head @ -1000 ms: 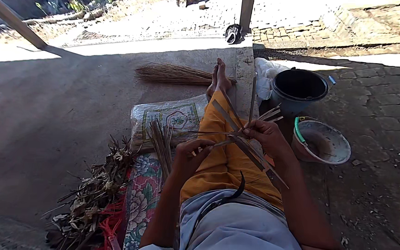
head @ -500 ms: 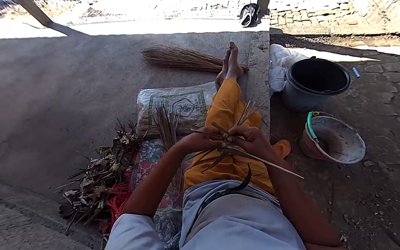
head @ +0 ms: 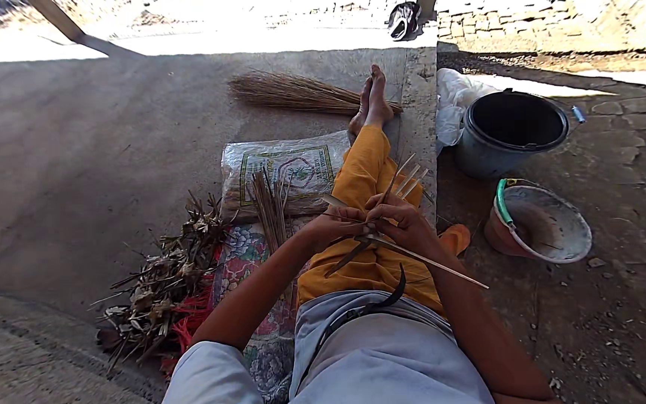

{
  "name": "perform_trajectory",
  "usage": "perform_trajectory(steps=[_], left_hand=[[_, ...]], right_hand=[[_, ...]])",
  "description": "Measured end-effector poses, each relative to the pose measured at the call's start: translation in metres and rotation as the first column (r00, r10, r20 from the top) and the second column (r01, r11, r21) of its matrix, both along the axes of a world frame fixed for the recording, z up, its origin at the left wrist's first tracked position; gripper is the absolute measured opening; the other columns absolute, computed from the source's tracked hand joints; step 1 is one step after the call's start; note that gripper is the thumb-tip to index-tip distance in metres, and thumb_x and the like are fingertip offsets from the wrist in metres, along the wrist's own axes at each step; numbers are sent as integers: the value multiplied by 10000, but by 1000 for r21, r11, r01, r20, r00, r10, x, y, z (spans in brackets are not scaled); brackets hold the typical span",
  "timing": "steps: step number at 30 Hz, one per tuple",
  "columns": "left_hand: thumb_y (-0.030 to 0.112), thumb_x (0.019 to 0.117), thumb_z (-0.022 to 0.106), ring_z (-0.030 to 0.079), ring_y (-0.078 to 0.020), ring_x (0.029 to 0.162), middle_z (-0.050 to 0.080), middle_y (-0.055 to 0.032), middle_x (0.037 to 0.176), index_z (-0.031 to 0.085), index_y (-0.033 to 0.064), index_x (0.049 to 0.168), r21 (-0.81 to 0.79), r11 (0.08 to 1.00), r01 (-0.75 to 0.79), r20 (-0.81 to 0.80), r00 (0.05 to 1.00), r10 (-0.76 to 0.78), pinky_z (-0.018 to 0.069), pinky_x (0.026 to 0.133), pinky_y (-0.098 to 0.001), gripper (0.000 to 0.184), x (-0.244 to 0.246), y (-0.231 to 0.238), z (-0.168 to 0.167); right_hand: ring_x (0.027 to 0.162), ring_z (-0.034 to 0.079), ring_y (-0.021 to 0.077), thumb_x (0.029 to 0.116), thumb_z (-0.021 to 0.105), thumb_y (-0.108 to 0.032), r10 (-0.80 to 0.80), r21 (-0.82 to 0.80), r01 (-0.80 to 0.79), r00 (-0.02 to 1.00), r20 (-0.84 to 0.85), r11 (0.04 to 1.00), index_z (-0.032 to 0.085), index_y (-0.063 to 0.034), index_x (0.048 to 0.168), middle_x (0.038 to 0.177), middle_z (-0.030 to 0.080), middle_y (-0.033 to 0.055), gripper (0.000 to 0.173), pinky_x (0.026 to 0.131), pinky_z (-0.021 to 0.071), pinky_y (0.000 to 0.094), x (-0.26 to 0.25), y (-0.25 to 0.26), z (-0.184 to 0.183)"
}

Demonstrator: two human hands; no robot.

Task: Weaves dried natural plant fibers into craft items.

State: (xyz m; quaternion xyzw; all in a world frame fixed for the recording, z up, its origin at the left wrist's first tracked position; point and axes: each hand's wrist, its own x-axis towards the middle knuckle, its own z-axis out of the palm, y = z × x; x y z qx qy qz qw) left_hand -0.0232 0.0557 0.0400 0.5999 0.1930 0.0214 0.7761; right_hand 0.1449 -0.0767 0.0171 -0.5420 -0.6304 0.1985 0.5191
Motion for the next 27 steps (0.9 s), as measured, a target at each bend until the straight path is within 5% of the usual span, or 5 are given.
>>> perform_trajectory(steps=[5,10,18,23,27], left_hand=[[28,1021,550,675,-59,813,723,3,918,709,47,1030,-81,990,-115,-9,993,115,564,756,-230,160,-1,-5,1],[56,1046,521,690,-95,803,722,-29,913,699,38,1041,-168,961,-221,-118,972,203,579,739,-258,179,1,-10,2],[116,1052,495,706,-98,792,740,-28,899,720,79,979,-290,956,-37,-65,998,19,584,710,-251,240,0,-3,-10],[141,1038,503,677,-69,724,717,2,801,713,106,863,-275,961,-21,-79,997,-1,567,666,-232,276,-1,-6,-14],[55,1037,539,658,-61,748,695,-1,808,680,38,918,-85,982,-171,-45,985,167,556,733,-228,185,2,-13,-10]], right_hand=[[1148,585,100,920,706,-74,-41,-41,33,975,-221,999,736,-67,933,1201,642,42,33,964,509,266,0,-2,-1],[1178,571,102,908,723,-63,-79,-71,67,980,-183,995,738,-61,956,1236,632,56,50,987,495,276,0,-1,-1],[1204,566,83,892,727,-94,39,-92,-58,981,-191,994,756,-96,934,1289,595,47,51,1005,505,257,6,-2,-2],[1174,572,71,913,717,-85,117,-79,-133,976,-186,988,752,-83,950,1268,602,45,51,998,503,241,5,-3,-2],[1228,546,112,921,705,-128,74,-84,-88,985,-158,993,766,-82,953,1272,603,77,82,1040,472,287,5,-3,-3]])
